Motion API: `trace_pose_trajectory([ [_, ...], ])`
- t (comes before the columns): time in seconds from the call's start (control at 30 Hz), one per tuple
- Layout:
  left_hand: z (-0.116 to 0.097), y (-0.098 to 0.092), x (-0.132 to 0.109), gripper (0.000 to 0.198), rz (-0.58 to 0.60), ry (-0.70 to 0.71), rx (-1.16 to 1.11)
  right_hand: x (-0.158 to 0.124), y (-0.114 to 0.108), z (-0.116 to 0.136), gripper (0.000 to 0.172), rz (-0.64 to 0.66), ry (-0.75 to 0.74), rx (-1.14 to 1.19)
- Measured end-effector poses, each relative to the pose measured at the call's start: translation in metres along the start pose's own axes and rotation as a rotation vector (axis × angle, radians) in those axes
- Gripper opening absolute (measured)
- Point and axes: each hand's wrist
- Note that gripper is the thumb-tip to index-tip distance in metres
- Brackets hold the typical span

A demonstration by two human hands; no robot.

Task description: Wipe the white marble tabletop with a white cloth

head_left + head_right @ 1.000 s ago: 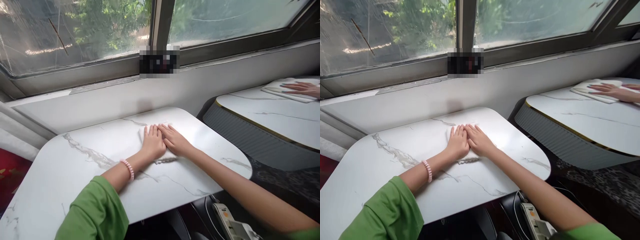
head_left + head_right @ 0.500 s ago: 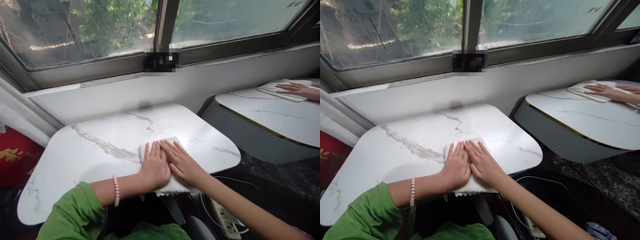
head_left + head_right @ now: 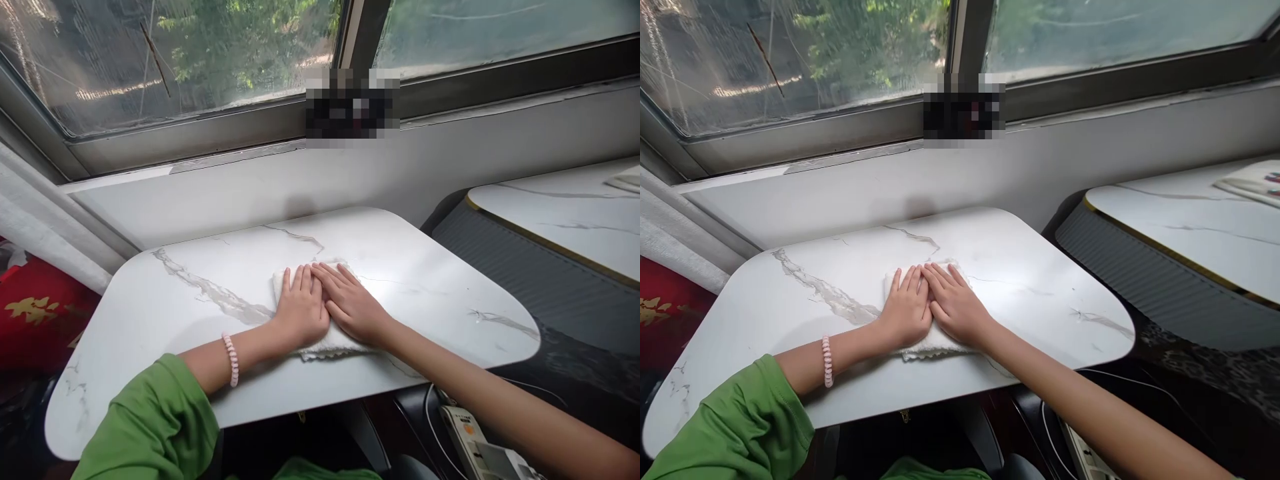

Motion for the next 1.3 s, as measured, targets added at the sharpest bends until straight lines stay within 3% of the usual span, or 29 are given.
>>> trace_pose_trajectory([
  [0.13,0.028,0.003,0.023,0.057,-0.035,-0.034,0.012,0.037,0.008,-0.008,0.061,0.025,0.024,0.031],
  [0.43,0.117,-0.003,0.089,0.05,-0.105,-0.075,0.016,0.145,0.04,-0.028,0.057,0.013,0.114,0.054],
  [0.6,0.137,-0.001,0.112,0.045,-0.172,-0.135,0.031,0.177,0.048,-0.041,0.053,-0.024,0.074,0.074],
  [0.77,0.138,0.0,0.114,0.047,-0.166,-0.134,0.057,0.181,0.052,-0.046,0.054,-0.034,0.067,0.063],
  [0.97,0.129,0.0,0.1,0.048,-0.163,-0.15,0.069,0.169,0.046,-0.037,0.056,0.012,0.067,0.046],
  [1.3,0.087,0.001,0.031,0.051,-0.147,-0.135,0.051,0.103,0.029,0.01,0.059,0.051,0.072,0.023],
])
Point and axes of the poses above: each hand's wrist, its own x-axis towards the middle knuckle, its own y-axis out of the palm, z = x × y, and after that the axes turned 3 degrees about -x, right-handed
